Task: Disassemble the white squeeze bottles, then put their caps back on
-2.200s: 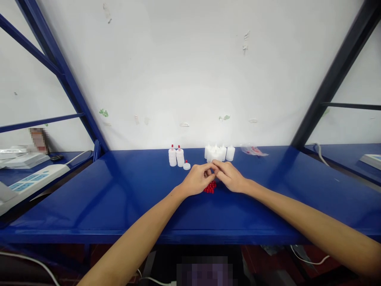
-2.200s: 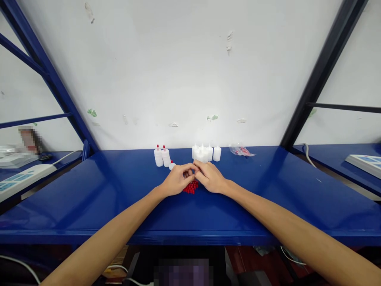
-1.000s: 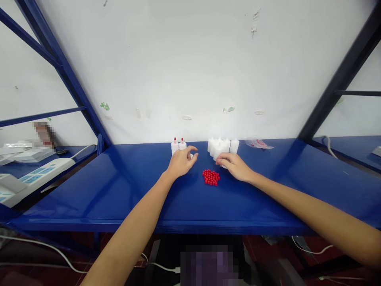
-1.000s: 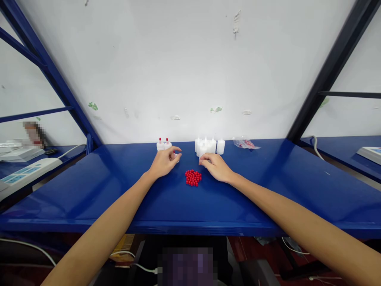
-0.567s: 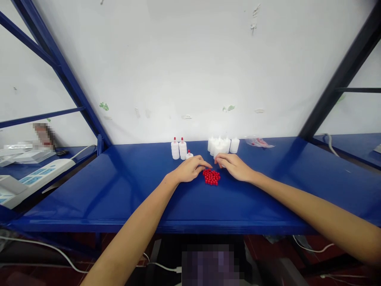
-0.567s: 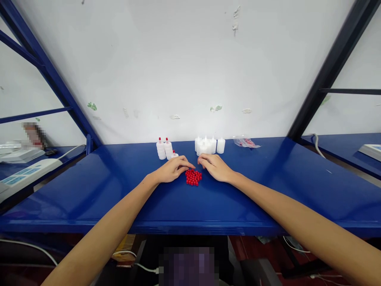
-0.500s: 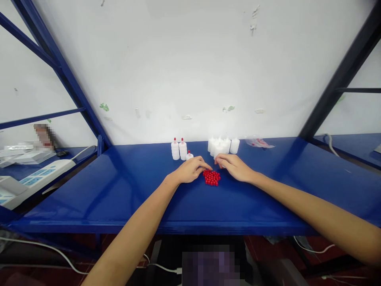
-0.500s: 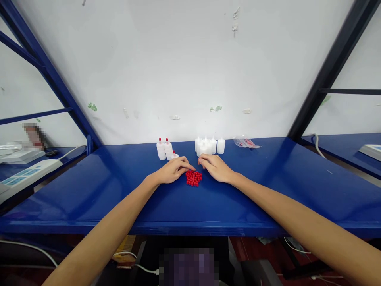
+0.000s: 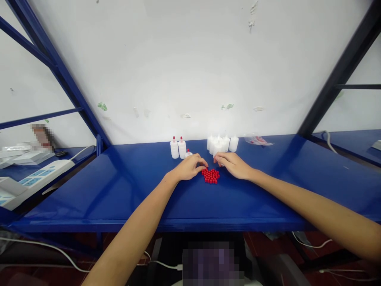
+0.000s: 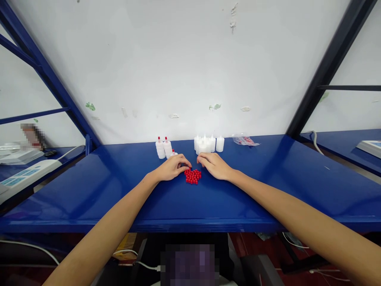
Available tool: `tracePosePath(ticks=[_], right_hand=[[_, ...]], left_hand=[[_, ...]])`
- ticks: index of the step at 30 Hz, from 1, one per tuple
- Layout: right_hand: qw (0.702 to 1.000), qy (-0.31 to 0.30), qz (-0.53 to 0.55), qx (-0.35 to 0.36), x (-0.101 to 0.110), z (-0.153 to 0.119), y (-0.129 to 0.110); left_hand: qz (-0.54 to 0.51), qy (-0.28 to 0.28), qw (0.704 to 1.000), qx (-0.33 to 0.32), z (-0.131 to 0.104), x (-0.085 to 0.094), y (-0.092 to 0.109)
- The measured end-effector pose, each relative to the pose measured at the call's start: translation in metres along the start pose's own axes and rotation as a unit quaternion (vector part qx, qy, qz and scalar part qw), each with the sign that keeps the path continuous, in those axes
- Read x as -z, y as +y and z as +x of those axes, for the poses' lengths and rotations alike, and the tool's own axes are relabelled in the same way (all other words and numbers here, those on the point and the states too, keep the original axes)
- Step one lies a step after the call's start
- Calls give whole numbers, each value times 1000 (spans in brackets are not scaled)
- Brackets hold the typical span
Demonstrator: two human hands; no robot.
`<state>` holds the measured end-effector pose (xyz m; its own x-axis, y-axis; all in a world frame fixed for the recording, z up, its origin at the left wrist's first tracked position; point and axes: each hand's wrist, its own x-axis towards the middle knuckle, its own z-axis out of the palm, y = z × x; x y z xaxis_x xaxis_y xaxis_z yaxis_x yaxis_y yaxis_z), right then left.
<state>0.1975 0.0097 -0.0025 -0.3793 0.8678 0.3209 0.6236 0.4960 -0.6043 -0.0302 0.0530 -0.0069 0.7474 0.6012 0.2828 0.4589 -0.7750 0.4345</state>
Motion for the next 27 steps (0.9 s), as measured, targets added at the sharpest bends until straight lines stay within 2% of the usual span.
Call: tracePosePath(ticks=[3, 6, 9, 11, 18, 27], right_hand=[[1000, 5, 2, 4, 0, 0, -1], [1000, 14, 6, 15, 1, -1, -2], [999, 20, 17, 44, 1, -2, -4], [997, 23, 28, 70, 1, -2, -5], [988, -5, 74, 132, -2, -2, -9], [993, 4, 26, 118, -2, -3, -13]], left_hand=[[-4, 36, 999, -8, 0, -2, -1], [-24, 101, 994, -16, 1, -2, 1], [-44, 170, 984, -32, 3, -3, 11], [-46, 191, 979, -55, 4, -5, 19], [-55, 202, 970, -121, 8, -18, 38], [-57, 203, 971, -111, 7, -17, 42]])
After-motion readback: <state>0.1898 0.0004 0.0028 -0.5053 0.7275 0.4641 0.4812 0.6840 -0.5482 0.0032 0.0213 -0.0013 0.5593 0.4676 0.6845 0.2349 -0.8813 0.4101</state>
